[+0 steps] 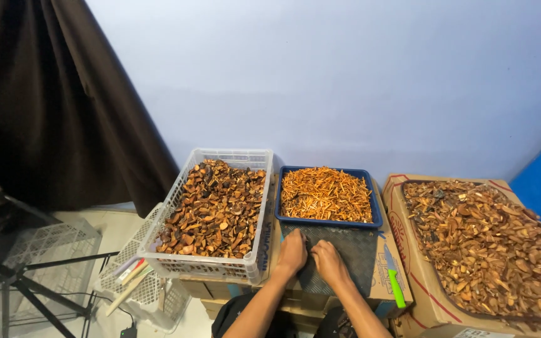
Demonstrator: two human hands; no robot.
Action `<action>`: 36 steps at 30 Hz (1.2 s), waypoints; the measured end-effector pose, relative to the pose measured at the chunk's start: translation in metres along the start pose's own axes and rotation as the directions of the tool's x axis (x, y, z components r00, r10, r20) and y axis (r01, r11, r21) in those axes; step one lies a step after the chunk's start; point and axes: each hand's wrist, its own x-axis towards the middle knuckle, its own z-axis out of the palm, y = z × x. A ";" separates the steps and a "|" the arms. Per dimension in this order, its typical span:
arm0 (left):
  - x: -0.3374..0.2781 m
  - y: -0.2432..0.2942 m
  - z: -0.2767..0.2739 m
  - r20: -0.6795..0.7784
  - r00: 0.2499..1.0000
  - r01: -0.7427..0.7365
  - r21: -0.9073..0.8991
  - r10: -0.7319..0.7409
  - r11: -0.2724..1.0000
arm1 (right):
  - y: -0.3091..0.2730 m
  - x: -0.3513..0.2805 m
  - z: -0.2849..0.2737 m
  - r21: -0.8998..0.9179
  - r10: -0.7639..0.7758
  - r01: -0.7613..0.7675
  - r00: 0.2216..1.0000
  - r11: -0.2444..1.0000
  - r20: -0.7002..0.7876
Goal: Cutting dried bark into thin strips using a small knife on a cutting board.
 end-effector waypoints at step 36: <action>-0.068 0.013 -0.023 -0.003 0.971 -0.238 -0.084 0.238 0.968 | 0.010 -0.014 -0.017 0.003 0.125 -0.127 0.984 0.992 0.130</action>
